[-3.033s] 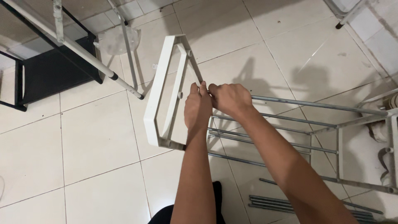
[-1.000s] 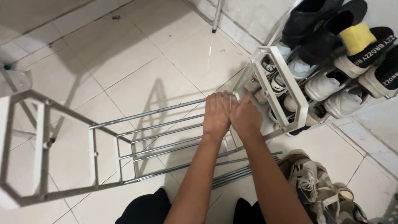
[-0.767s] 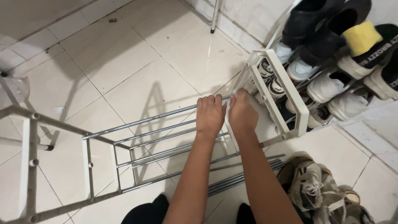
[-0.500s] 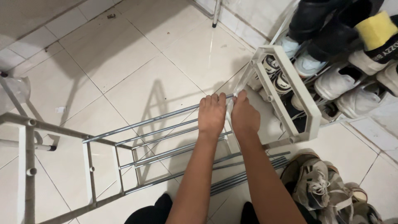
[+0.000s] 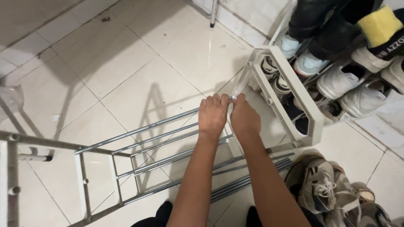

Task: The person removes several pairs of shoes from a metal shoe rack and places them on the floor. Then the person disassembles the rack by removing the horizontal metal rods one by one from the side frames.

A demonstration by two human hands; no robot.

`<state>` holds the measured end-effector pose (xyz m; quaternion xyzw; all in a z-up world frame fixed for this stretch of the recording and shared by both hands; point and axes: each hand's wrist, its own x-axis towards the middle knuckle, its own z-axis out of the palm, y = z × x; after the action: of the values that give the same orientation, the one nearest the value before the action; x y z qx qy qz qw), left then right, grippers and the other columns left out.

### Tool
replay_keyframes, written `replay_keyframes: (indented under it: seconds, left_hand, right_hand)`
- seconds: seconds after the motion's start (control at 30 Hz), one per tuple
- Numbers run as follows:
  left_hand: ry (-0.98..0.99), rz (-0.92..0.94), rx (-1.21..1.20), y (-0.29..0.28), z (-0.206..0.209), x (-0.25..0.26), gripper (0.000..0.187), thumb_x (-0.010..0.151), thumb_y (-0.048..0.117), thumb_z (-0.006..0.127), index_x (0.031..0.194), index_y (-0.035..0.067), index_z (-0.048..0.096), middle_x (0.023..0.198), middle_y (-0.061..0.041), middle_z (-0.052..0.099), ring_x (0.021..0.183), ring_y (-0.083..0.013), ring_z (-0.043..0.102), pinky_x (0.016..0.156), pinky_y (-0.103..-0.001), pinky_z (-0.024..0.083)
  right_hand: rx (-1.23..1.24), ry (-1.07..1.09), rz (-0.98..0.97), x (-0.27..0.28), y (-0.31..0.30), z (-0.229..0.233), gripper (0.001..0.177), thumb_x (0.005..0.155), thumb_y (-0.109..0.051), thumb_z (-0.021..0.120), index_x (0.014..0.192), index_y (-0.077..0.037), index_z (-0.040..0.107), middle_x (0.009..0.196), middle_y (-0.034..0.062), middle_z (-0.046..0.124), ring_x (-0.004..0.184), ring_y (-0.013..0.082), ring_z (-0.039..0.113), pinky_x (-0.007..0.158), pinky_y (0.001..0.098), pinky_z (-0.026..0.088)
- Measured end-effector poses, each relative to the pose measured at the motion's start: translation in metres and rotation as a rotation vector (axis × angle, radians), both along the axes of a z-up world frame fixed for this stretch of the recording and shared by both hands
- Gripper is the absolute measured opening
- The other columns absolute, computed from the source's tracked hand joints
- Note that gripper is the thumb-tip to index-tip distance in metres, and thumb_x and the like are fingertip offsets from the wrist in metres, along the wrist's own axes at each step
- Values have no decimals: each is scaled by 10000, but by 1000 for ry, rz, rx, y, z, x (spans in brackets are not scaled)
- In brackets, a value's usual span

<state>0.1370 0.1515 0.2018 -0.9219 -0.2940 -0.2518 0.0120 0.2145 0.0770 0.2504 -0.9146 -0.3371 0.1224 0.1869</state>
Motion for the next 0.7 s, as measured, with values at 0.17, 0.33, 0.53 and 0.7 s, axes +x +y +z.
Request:
replay_keyframes:
  seconds: [0.17,0.33,0.53,0.7]
  left_hand:
    - [-13,-35,-46,9,-3,2,216,1011,340,567,936,138,563,798,-79,646,737,-284,669,702,-432,529]
    - [192,-153,-221,28,8,1,274,1065,352,500,965,107,572,770,-110,693,650,-302,719,560,-454,572]
    - [220,-141,-449,30,31,-1,376,1070,404,391,1035,131,648,793,-152,738,751,-356,729,667,-492,574]
    - [211,-91,-606,28,46,-4,422,1039,438,374,1055,169,699,874,-167,747,834,-377,717,755,-503,556]
  right_hand:
    - [58,-30,35,4,-2,-9,273,1064,-279,408,1146,-35,501,1058,233,703,952,456,680,818,590,502]
    - [-33,5,31,7,2,-5,281,1081,-300,410,1160,-41,488,1040,241,704,953,460,681,828,589,506]
    - [-18,-14,59,7,1,-3,285,1071,-299,403,1153,-38,483,1029,235,701,938,455,683,795,582,518]
    - [-27,-16,70,4,-2,0,300,1084,-320,391,1142,-42,484,1020,232,708,936,454,683,804,583,512]
